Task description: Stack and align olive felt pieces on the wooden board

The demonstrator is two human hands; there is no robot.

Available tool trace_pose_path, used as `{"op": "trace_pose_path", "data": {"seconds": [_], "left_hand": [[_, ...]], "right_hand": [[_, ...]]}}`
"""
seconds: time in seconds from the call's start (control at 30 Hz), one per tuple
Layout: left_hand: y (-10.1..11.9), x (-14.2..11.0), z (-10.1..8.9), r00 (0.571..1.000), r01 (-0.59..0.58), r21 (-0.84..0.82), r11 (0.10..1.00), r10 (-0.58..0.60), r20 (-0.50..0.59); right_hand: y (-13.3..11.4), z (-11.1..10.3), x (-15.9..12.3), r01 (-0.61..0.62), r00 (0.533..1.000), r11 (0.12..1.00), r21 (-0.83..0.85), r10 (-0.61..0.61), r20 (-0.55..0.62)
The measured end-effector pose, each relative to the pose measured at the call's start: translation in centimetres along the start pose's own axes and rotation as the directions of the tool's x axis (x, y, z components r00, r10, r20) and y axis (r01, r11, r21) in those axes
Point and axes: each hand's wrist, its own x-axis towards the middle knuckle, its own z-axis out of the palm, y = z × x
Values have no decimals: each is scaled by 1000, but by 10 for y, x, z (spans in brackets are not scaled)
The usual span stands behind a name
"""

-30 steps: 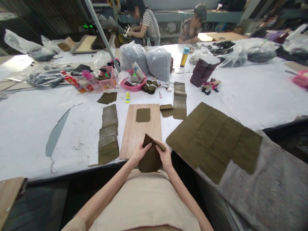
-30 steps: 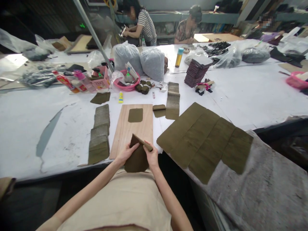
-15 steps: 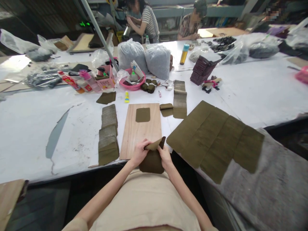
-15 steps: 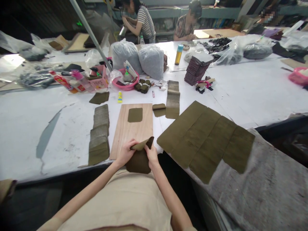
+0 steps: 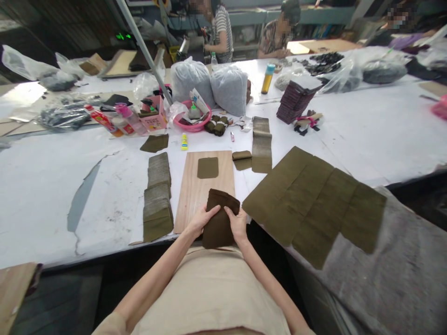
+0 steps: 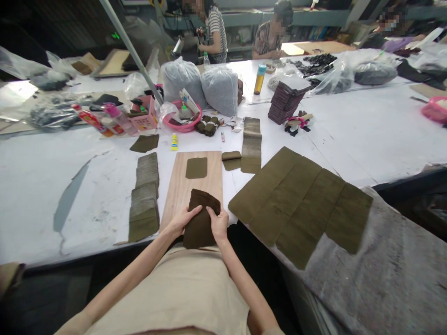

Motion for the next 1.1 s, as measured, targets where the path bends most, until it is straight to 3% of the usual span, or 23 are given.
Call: {"op": "trace_pose_path", "data": {"seconds": [0.07, 0.17, 0.23, 0.3, 0.37, 0.43, 0.5, 0.57, 0.63, 0.7, 0.77, 0.83, 0.9, 1.0, 1.03, 1.1], "left_hand": [[-2, 1, 0, 999, 38, -51, 998, -36, 40], [-6, 3, 1, 995, -103, 81, 991, 103, 8], [-9, 5, 0, 982, -178, 191, 965, 186, -28], [-11, 7, 0, 988, -129, 147, 981, 140, -69], [-14, 8, 0, 996, 6, -36, 999, -9, -84], [-15, 10, 0, 994, 61, -148, 987, -75, -85], [-14, 10, 1, 992, -10, -92, 996, -1, -123], [-11, 10, 1, 985, -83, 35, 996, 87, -147], [-9, 9, 2, 983, -86, 73, 994, 96, -155], [-9, 7, 2, 994, -11, -9, 1000, 10, -113], [-12, 6, 2, 995, 90, -99, 991, -94, -32], [-15, 5, 3, 995, 94, -115, 989, -98, -26], [-15, 6, 4, 996, -15, -38, 999, 11, -93], [-14, 6, 6, 982, -116, 118, 986, 132, -137], [-14, 6, 6, 984, -99, 118, 988, 116, -139], [-15, 6, 6, 994, -11, 22, 1000, 13, -113]], "right_hand": [[0, 0, 2, -9, 1000, 1000, 20, 9, 9], [2, -4, 8, -198, 979, 974, 112, 189, 81], [4, -7, 11, -254, 963, 963, 87, 243, 120], [5, -7, 11, -174, 981, 985, 11, 172, 89], [5, -4, 10, -12, 998, 996, -92, 17, 57], [3, -3, 9, 97, 994, 985, -143, -87, 70], [2, -4, 9, 35, 995, 997, -74, -28, 96], [2, -6, 9, -155, 978, 988, 25, 150, 141], [4, -8, 10, -278, 948, 958, 67, 262, 180], [7, -9, 11, -230, 964, 972, 45, 221, 146], [9, -9, 11, -100, 991, 994, -31, 103, 80], [9, -9, 11, -27, 997, 996, -80, 33, 63], [9, -11, 11, -84, 991, 996, -12, 85, 106], [9, -14, 11, -313, 936, 944, 108, 287, 204], [9, -15, 11, -339, 926, 935, 108, 311, 213], [11, -16, 11, -247, 956, 969, 32, 238, 173]]}}
